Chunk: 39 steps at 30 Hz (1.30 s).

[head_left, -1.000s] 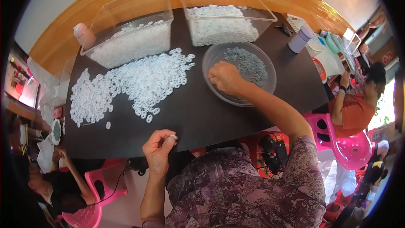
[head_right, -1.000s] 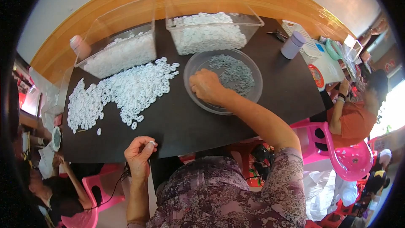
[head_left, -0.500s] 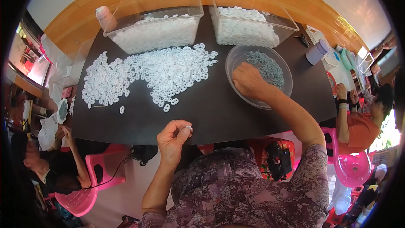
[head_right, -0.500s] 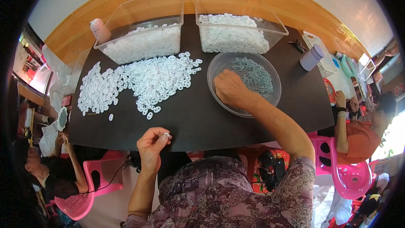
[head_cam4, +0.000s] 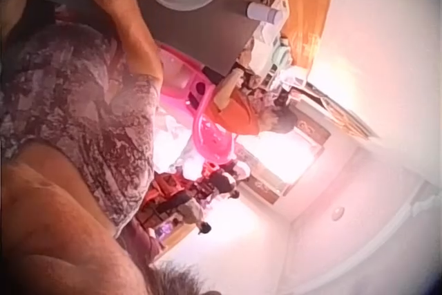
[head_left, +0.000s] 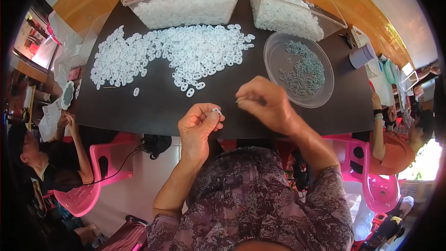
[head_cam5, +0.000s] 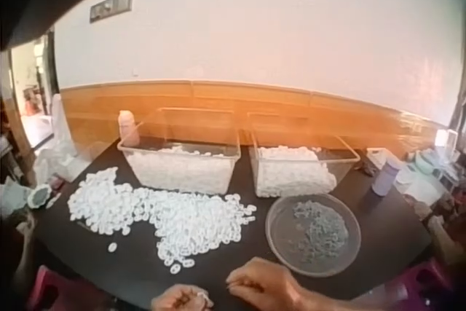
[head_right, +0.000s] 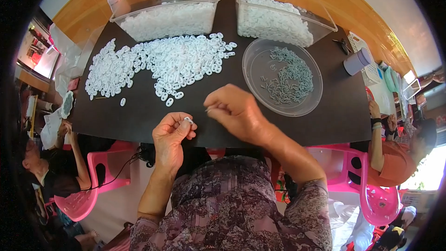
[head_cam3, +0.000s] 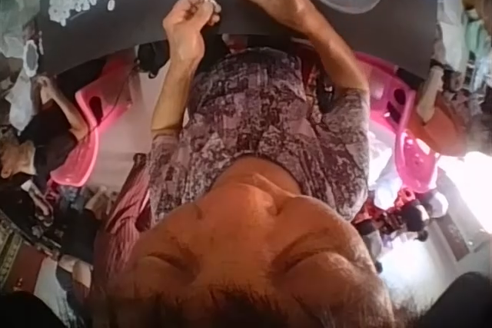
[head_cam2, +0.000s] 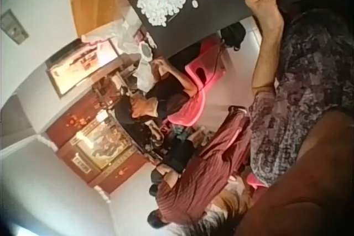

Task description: Assembling small plastic hardware components by inserting pins into plastic bases.

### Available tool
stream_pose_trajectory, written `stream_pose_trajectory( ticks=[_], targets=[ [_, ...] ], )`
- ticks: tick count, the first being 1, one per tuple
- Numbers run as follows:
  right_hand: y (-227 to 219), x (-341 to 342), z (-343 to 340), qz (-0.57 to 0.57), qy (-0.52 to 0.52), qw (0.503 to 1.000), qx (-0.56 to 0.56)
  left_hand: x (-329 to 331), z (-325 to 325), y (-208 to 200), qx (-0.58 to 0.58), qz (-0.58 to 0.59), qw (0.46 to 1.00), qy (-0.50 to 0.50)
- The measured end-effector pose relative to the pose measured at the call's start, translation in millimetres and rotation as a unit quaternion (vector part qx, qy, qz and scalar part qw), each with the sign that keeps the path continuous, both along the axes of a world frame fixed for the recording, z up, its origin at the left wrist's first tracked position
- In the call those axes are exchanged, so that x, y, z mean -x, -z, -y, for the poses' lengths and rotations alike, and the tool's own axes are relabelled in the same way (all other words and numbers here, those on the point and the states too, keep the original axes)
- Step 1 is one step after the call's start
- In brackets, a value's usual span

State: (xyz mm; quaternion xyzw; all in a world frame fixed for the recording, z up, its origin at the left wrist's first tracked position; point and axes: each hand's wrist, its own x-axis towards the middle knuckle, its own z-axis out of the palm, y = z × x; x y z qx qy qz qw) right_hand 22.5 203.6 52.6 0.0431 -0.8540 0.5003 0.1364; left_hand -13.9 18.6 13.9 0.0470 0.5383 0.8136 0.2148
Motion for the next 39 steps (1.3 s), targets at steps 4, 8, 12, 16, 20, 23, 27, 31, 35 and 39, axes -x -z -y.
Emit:
stream_pose_trajectory(
  ticks=[4,8,12,16,20,23,27,31,35,39],
  targets=[
    [7.6,5.9,16.3,0.001,-0.066,0.998,0.019,-3.8,2.3,-2.3,-0.008,-0.001,1.0,0.003],
    [10.5,9.7,23.0,-0.018,-0.096,0.995,-0.01,-4.0,6.3,-0.5,-0.011,-0.031,0.999,-0.005],
    [6.6,7.6,30.4,0.034,-0.077,0.996,0.028,-4.8,8.6,3.2,-0.015,-0.044,0.999,-0.005],
    [4.8,9.0,31.7,0.063,-0.074,0.995,0.034,-4.5,11.3,5.1,0.003,-0.062,0.998,0.004],
    [6.6,11.0,32.0,0.064,-0.086,0.994,0.006,-5.0,14.8,5.0,0.026,-0.085,0.996,0.013],
    [7.0,10.5,34.6,0.076,-0.076,0.994,0.033,-5.3,16.7,6.2,0.059,-0.103,0.993,0.012],
    [6.9,9.4,37.8,0.094,-0.069,0.991,0.062,-3.5,18.1,5.6,0.067,-0.114,0.991,0.012],
    [8.3,9.5,40.6,0.087,-0.073,0.991,0.07,-3.0,19.7,5.2,0.052,-0.093,0.994,0.015],
    [8.2,9.8,43.5,0.099,-0.076,0.989,0.082,-2.0,22.1,7.6,0.047,-0.095,0.994,0.015],
    [8.4,10.6,46.5,0.103,-0.079,0.988,0.08,-3.8,24.1,9.3,0.059,-0.101,0.993,0.007]
  ],
)
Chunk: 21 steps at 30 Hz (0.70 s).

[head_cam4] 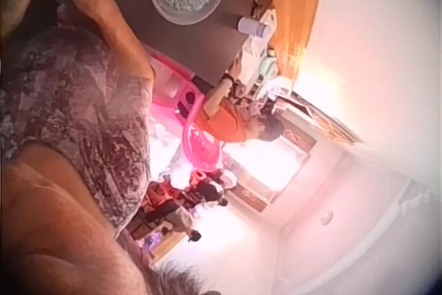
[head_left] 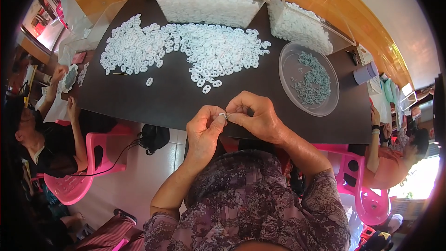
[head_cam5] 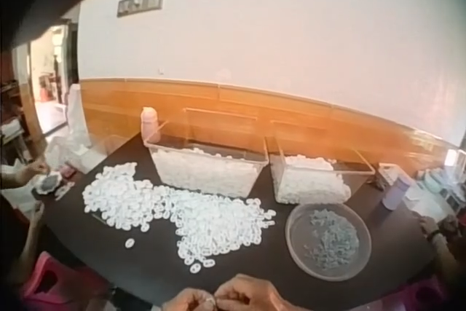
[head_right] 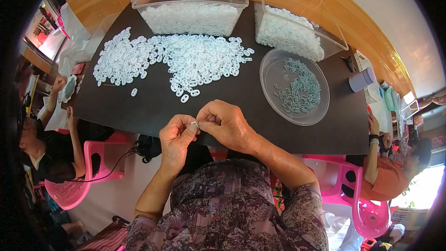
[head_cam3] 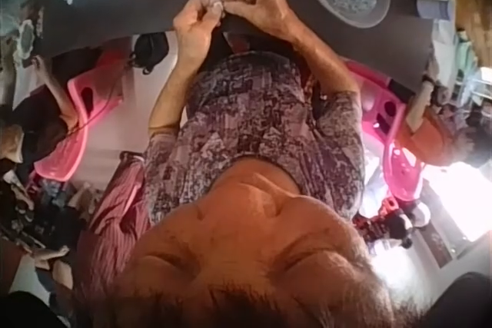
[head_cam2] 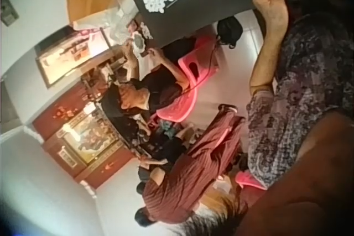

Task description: Assembling small plastic hardware components by inserting pins into plastic bases.

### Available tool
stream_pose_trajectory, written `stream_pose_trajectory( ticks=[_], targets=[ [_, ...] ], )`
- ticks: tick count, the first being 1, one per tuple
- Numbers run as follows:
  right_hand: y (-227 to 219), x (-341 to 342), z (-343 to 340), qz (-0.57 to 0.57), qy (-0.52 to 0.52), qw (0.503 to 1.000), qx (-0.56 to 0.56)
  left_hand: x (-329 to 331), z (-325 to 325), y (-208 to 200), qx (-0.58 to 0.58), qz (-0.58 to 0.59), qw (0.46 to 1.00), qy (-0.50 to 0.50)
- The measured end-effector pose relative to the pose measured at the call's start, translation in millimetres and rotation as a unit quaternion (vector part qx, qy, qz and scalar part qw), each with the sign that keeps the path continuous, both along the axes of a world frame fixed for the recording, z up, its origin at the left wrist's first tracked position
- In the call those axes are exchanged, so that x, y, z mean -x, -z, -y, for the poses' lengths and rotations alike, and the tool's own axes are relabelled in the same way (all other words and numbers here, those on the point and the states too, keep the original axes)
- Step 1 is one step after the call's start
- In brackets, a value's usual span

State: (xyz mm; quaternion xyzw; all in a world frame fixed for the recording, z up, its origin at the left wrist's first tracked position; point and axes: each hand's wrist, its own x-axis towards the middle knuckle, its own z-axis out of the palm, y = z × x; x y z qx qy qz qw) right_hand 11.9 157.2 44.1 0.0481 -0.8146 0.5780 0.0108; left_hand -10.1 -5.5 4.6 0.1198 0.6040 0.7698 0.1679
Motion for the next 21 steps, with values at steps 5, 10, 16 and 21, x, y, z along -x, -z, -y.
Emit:
stream_pose_trajectory(
  ticks=[5,10,16,21],
  targets=[
    [2.0,0.3,2.8,0.006,-0.001,1.0,0.005,-2.4,0.7,4.1,0.059,-0.072,0.995,-0.038],
    [8.1,3.4,11.3,0.029,0.034,0.999,0.015,-4.1,-2.8,13.8,0.116,-0.152,0.978,-0.083],
    [17.5,5.0,14.0,0.029,0.046,0.998,0.037,-2.3,-1.9,16.0,0.083,-0.131,0.983,-0.096],
    [18.7,7.8,19.0,0.021,0.042,0.999,0.022,-2.6,-4.3,18.9,0.082,-0.157,0.975,-0.134]
  ],
)
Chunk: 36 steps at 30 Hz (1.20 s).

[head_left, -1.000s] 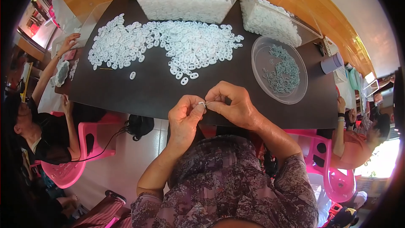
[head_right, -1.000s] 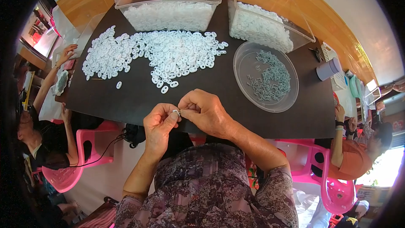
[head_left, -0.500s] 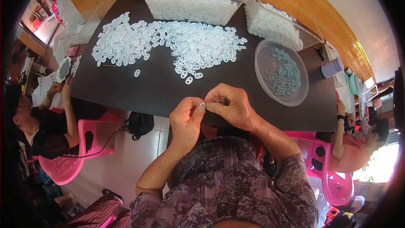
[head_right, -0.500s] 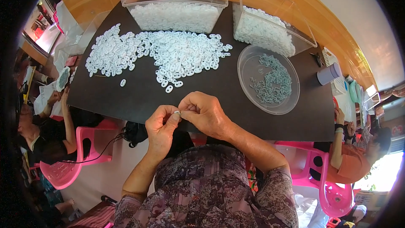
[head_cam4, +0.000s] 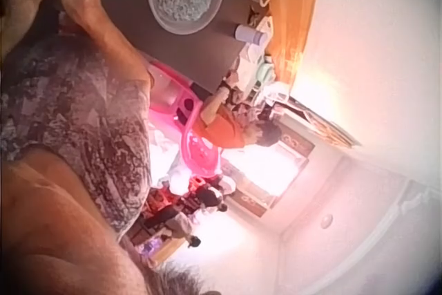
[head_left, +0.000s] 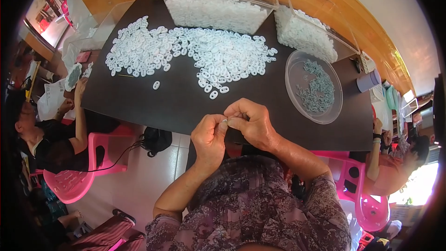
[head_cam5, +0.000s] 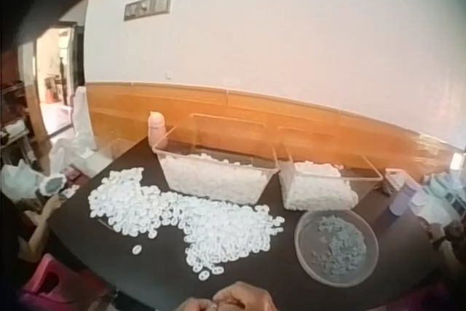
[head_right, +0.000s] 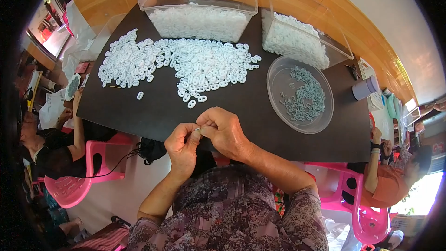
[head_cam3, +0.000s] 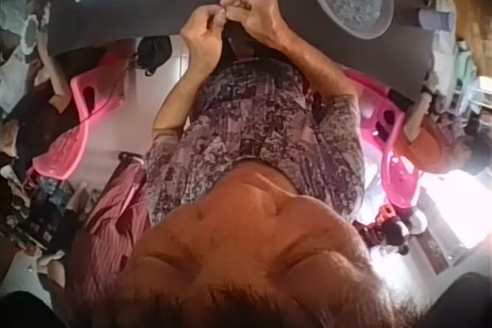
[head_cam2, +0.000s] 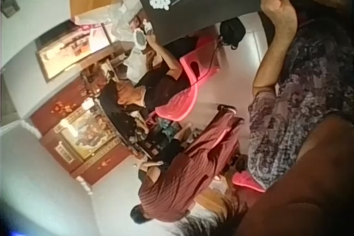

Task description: Assembling small plastic hardware components by inserting pins into plastic bases.

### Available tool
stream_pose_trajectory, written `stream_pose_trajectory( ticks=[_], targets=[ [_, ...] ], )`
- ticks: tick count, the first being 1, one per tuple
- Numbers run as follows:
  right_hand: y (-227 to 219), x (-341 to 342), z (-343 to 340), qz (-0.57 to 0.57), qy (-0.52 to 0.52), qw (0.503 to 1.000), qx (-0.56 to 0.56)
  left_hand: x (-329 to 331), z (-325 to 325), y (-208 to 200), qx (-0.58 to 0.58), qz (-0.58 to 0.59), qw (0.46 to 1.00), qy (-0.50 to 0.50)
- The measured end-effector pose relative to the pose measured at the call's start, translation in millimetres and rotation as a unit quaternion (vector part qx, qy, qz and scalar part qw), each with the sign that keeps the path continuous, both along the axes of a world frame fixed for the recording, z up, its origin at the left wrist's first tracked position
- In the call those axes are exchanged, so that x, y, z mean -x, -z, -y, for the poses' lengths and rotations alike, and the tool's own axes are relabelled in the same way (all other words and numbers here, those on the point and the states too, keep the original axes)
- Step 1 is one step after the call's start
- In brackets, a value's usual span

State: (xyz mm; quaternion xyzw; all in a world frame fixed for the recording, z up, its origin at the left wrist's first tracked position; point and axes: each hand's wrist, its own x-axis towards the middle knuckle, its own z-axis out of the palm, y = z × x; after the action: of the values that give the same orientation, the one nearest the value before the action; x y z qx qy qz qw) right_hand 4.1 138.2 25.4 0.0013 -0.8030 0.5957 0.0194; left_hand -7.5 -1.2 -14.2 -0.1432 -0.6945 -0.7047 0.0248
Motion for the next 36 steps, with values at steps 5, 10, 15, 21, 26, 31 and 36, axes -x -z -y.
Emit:
stream_pose_trajectory(
  ticks=[5,10,15,21,26,31,36],
  targets=[
    [2.0,2.4,-3.3,-0.006,-0.004,1.0,-0.013,3.9,-0.7,0.6,0.033,-0.045,0.998,-0.012],
    [-6.1,8.3,-7.1,-0.013,-0.026,0.999,-0.04,9.5,5.6,-5.9,-0.079,0.106,0.99,0.044],
    [0.6,33.0,-30.3,-0.083,0.019,0.99,-0.108,16.4,11.2,-15.9,-0.182,0.199,0.961,0.055],
    [19.2,62.4,-19.5,-0.265,0.042,0.913,-0.308,17.4,13.8,-16.2,-0.18,0.206,0.961,0.043],
    [28.1,78.6,-4.9,-0.291,0.045,0.871,-0.394,15.8,15.9,-13.6,-0.183,0.2,0.961,0.048],
    [26.8,80.3,-0.8,-0.278,0.039,0.859,-0.428,16.3,18.4,-11.3,-0.195,0.2,0.959,0.054],
    [25.1,70.4,-16.4,-0.26,0.057,0.887,-0.377,15.9,18.0,-12.3,-0.202,0.205,0.957,0.048]
  ],
)
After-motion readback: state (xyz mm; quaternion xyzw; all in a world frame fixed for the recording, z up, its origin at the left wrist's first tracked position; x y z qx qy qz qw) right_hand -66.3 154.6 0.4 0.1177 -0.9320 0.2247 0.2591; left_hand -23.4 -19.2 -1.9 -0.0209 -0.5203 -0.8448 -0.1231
